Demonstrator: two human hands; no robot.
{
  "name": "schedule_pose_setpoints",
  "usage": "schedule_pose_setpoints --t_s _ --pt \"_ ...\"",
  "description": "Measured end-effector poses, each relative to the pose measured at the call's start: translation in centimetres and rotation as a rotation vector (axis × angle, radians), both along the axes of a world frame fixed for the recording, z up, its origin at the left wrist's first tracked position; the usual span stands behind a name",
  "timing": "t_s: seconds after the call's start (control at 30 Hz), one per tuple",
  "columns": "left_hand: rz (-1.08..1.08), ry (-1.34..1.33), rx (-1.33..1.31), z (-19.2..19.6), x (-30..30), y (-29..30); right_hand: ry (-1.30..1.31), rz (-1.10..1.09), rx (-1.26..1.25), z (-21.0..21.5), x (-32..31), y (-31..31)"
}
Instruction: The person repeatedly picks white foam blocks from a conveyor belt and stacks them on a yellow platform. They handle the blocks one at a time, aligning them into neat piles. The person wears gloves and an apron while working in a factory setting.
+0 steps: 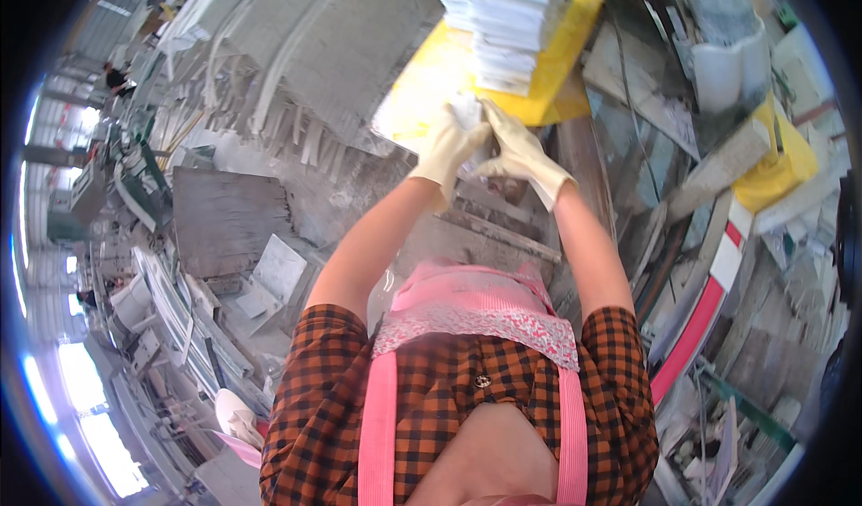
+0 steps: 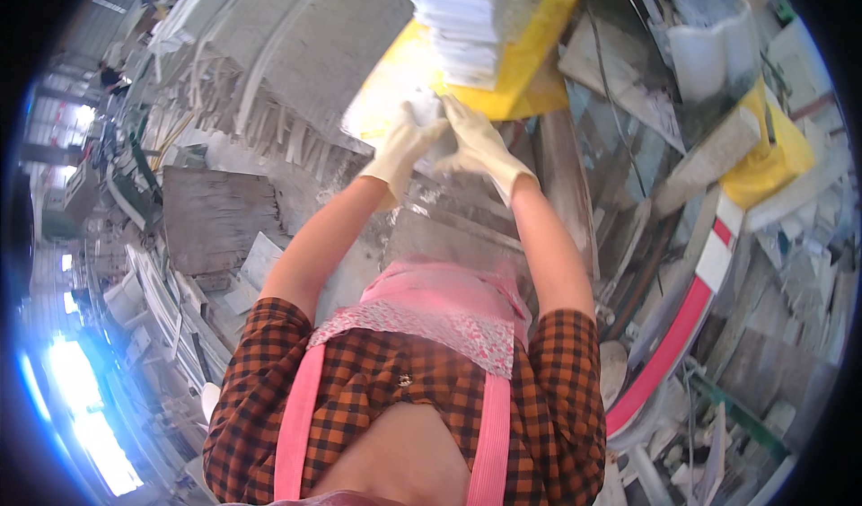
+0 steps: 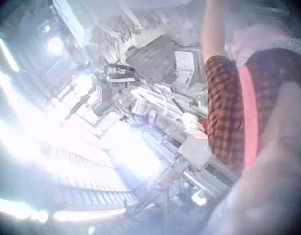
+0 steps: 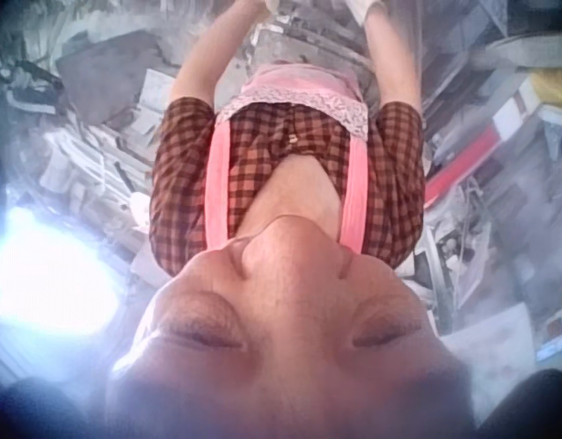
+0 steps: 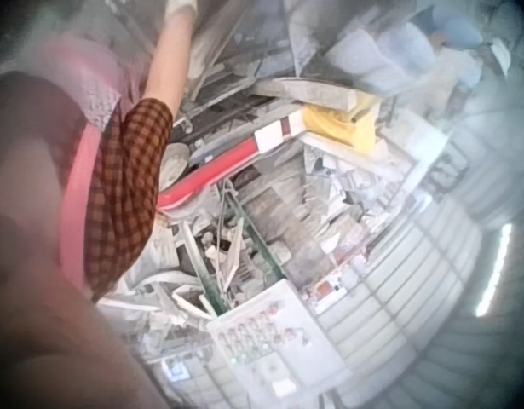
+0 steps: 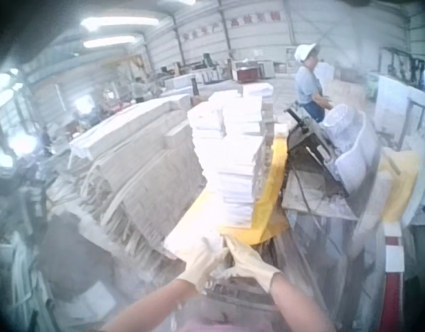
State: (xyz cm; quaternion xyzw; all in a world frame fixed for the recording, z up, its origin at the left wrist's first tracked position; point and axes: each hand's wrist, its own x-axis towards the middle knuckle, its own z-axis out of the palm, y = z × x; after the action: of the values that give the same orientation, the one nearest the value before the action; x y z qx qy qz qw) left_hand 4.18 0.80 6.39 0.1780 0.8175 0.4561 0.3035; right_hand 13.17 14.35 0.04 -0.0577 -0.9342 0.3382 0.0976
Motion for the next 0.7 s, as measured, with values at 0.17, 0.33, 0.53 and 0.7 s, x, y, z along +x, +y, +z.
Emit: schedule_pose_setpoints --t_s 0.17,0.33,0.53,0.7 --pt "-0.048 0.469 -0.224 -1.1 -0.8 0.5 0.022 0.086 -0.536 -1.0 -0.6 -0.7" --pt "0.012 0.246 -0.075 -2.4 -1.6 0.9 0.057 0.025 -0.62 -0.6 -1.2 -0.4" --pt "-0.103 0.3 -0.177 -0.1 -1.3 0.3 0.2 0.004 -0.33 -1.4 -0.7 -1.1" --pt "-0.004 0.216 -0.117 0.7 0.4 -0.1 0.247 0.021 -0.615 -2.4 -0.4 -1.7"
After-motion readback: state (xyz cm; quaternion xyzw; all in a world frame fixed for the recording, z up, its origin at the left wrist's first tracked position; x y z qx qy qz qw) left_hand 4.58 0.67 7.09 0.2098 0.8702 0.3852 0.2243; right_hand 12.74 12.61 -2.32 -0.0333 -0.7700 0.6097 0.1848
